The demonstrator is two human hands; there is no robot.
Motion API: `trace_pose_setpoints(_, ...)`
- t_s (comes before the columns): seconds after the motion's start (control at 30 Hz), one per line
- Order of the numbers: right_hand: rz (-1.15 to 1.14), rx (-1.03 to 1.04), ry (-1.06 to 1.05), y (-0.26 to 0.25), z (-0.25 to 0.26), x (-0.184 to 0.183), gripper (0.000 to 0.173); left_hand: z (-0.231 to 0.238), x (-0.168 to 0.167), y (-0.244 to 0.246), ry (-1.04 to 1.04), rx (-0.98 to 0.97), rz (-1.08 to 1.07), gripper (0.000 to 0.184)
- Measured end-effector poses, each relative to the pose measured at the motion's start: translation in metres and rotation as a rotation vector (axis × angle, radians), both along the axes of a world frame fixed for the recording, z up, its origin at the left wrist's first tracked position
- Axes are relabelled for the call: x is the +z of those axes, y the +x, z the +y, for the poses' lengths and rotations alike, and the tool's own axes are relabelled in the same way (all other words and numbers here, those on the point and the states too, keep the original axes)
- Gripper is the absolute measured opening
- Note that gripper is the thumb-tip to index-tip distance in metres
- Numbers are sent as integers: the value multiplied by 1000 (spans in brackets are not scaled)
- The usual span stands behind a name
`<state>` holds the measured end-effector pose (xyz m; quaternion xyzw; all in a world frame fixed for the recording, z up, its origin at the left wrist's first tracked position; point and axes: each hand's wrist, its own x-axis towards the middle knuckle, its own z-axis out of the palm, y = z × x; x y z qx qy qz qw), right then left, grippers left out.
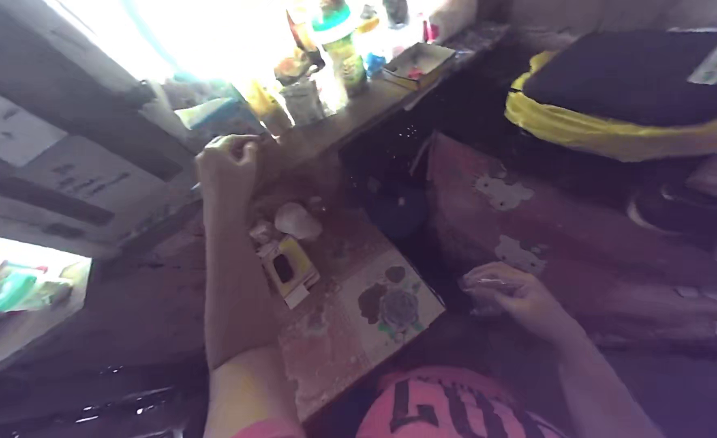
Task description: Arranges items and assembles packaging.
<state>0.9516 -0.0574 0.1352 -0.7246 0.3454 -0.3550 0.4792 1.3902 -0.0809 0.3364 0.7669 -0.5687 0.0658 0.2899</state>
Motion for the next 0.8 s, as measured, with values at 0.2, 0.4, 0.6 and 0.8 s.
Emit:
trace_pose_setpoints(0.2,112,341,-362,182,-64,75,18,-44,5,153,32,299,-1,41)
trace_pose_setpoints(0.4,185,492,-721,375,-126,153,14,-78,25,177,-99,-52,140,49)
trace_pose_setpoints(0.6,646,315,-797,462,-186,203,29,-73,33,155,-68,-194,-43,41)
trace_pose_setpoints(0.8,433,163,-903,435,-195,162,21,-62,12,158,72,-25,-198,34)
